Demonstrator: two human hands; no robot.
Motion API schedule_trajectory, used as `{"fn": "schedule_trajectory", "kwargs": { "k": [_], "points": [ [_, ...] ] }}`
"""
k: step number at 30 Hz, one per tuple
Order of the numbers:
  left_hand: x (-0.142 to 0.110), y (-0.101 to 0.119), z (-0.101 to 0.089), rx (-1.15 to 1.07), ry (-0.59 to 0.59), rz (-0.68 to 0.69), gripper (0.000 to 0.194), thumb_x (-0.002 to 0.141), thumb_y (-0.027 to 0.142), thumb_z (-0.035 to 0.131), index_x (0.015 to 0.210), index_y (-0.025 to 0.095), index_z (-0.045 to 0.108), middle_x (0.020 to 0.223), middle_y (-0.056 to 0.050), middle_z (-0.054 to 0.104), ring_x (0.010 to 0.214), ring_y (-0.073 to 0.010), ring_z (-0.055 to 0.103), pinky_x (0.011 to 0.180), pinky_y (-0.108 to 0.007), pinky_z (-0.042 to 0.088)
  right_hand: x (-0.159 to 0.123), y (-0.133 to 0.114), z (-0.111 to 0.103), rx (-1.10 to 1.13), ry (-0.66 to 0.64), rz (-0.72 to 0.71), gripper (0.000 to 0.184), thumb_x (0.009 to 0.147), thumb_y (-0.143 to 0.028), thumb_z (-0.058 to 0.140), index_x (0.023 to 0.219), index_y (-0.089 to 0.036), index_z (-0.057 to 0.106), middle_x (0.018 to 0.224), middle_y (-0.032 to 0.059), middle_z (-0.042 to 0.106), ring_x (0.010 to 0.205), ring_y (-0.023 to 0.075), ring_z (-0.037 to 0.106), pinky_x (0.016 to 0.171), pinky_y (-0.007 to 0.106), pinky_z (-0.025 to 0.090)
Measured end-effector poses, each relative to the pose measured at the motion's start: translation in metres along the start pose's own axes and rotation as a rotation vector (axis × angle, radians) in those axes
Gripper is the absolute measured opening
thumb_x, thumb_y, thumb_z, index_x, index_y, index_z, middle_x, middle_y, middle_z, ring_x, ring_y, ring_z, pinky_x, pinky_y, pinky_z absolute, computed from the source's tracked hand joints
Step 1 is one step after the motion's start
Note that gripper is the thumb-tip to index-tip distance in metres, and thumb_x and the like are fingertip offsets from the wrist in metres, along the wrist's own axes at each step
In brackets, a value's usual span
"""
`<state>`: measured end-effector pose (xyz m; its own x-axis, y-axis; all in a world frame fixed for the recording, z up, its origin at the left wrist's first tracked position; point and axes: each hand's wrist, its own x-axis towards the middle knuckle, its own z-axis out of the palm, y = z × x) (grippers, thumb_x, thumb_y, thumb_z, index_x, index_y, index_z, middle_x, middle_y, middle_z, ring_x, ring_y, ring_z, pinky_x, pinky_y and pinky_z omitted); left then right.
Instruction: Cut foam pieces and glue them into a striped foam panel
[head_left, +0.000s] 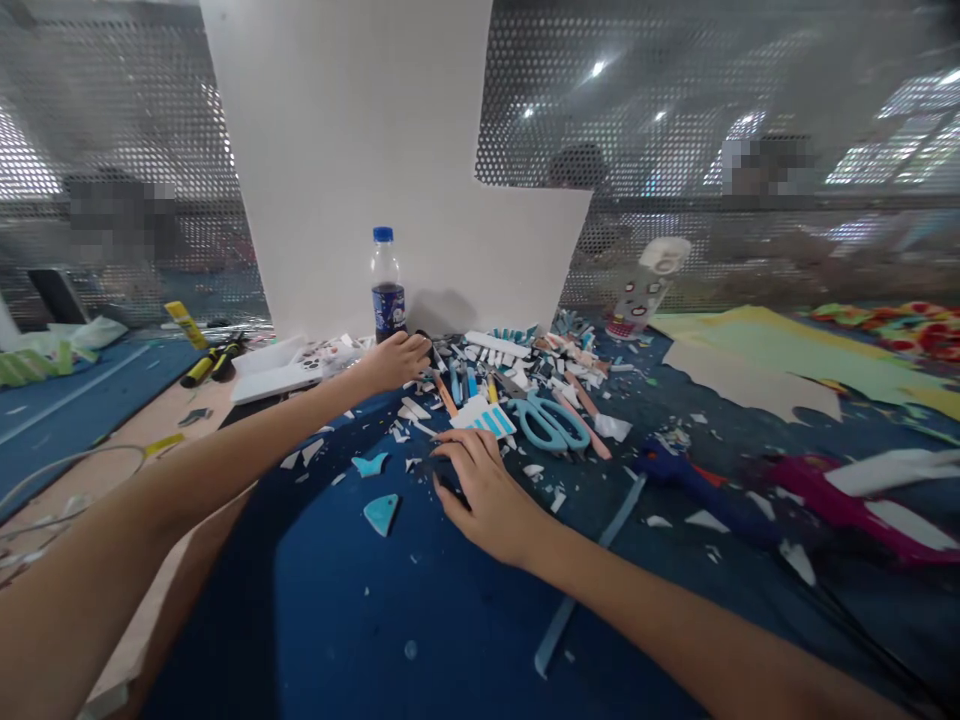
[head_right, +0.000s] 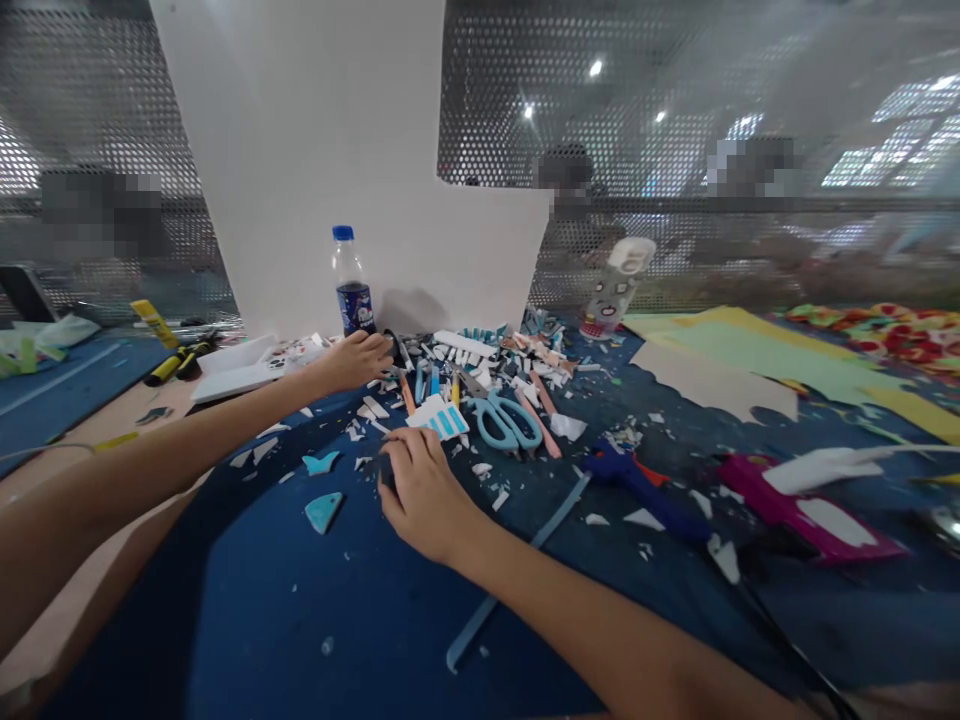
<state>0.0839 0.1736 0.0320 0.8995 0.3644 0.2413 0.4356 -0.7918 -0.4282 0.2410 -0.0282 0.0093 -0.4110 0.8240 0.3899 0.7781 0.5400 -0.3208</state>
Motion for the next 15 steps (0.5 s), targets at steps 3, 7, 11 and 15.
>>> {"fn": "schedule_trajectory", "kwargs": {
  "k": [3, 7, 11, 15],
  "points": [
    [0.000, 0.003, 0.002, -0.029, 0.007, 0.031, 0.021, 0.087, 0.007, 0.044, 0.087, 0.015, 0.063, 0.113, -0.013, 0.058, 0.105, -0.0237, 0.047, 0.082, -0.034, 0.031, 0.003, 0.002, -0.003, -0.052, 0.072, 0.019, 0.020, 0.088, -0.020, 0.042, 0.103, -0.016, 0.052, 0.114, 0.0148, 0.053, 0.113, 0.0278, 0.045, 0.094, 0.047, 0.043],
    [-0.006, 0.001, -0.002, -0.081, 0.047, -0.006, 0.020, 0.087, 0.008, 0.044, 0.087, 0.016, 0.062, 0.106, -0.011, 0.060, 0.103, -0.0231, 0.047, 0.082, -0.034, 0.032, 0.012, 0.025, -0.021, -0.308, 0.132, 0.344, 0.019, 0.085, -0.021, 0.041, 0.100, -0.014, 0.051, 0.108, 0.0179, 0.053, 0.105, 0.0315, 0.049, 0.088, 0.051, 0.043],
    [-0.011, -0.015, -0.012, -0.144, 0.133, -0.159, 0.018, 0.088, 0.012, 0.043, 0.083, 0.015, 0.060, 0.096, -0.011, 0.059, 0.095, -0.0239, 0.049, 0.079, -0.035, 0.035, 0.016, 0.069, -0.043, -0.375, 0.080, 0.567, 0.031, 0.076, -0.021, 0.050, 0.102, -0.003, 0.050, 0.111, 0.0315, 0.050, 0.113, 0.0460, 0.043, 0.088, 0.063, 0.034],
    [-0.015, -0.036, -0.026, -0.255, 0.257, -0.309, 0.020, 0.089, 0.014, 0.043, 0.074, 0.015, 0.056, 0.084, -0.009, 0.057, 0.084, -0.0208, 0.052, 0.073, -0.031, 0.039, 0.022, 0.102, -0.055, -0.288, -0.091, 0.663, 0.022, 0.065, -0.022, 0.061, 0.082, -0.010, 0.056, 0.102, 0.0266, 0.057, 0.109, 0.0420, 0.049, 0.090, 0.054, 0.037]
  ]
}}
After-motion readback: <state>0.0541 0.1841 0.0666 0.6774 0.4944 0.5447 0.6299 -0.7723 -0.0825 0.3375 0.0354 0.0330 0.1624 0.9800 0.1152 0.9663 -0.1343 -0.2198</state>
